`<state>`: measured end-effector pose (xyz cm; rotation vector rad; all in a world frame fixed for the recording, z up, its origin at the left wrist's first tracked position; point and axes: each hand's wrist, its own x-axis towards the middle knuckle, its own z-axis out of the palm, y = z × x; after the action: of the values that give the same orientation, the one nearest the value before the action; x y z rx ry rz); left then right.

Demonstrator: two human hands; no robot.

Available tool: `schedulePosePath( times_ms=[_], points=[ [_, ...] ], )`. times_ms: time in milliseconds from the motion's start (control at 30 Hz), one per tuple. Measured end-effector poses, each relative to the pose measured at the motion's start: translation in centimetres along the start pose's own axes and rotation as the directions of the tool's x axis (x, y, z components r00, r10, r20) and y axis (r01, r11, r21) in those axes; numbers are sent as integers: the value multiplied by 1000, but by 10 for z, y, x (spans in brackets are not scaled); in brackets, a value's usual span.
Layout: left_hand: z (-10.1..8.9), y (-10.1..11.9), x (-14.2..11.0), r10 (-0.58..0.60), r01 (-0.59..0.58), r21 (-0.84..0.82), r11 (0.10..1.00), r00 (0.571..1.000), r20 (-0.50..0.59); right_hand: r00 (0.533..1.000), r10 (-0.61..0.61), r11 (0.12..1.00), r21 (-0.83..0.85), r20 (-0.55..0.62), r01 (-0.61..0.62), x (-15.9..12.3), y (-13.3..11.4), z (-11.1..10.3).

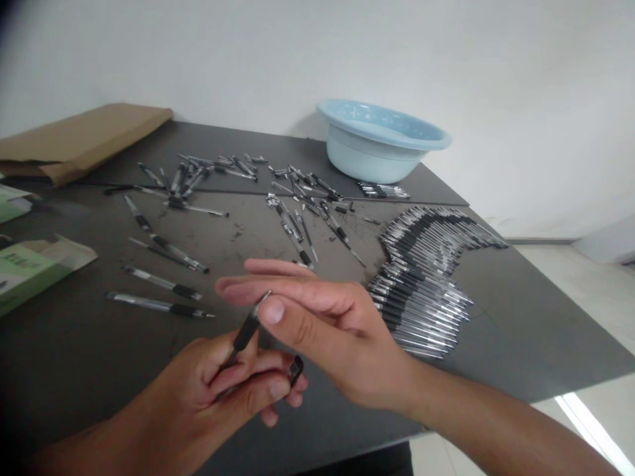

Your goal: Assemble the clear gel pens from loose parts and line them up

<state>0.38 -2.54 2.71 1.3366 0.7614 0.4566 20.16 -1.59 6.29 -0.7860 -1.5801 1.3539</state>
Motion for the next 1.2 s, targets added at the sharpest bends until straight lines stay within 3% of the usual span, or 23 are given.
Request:
schedulePosePath(
  times_ms=[200,333,467,633,733,833,933,1100,1200],
  points=[
    [-1,-4,-2,-17,17,45,999,1000,1,987,-21,1000,7,-159,22,4,10,-3],
    [-1,-4,-2,9,-9,15,1000,1000,-9,999,42,996,79,-31,-40,0,8,-3],
    [-1,-2,-1,28,-28,16,999,999,17,999,47,999,7,22,-47,-2,-1,0],
    [0,-6,1,29,-29,1,1000,999,15,992,-9,999,-50,-128,2,2,6,2],
    [0,-7,3,-3,3,-4,1000,999,41,982,12,1000,21,-189,-8,2,10,4],
    [0,-3,3,-9,11,-60,998,999,41,993,74,988,144,-89,-61,1,6,6],
    [1,0,1,-4,6,-67,998,999,41,997,72,990,123,-4,-71,1,1,6],
    [2,-1,0,-37,37,-62,997,999,11,999,-3,1000,3,-52,3,2,4,0],
    [1,-1,2,-57,56,14,998,996,63,997,-55,998,-26,-49,54,4,6,-2]
  ],
)
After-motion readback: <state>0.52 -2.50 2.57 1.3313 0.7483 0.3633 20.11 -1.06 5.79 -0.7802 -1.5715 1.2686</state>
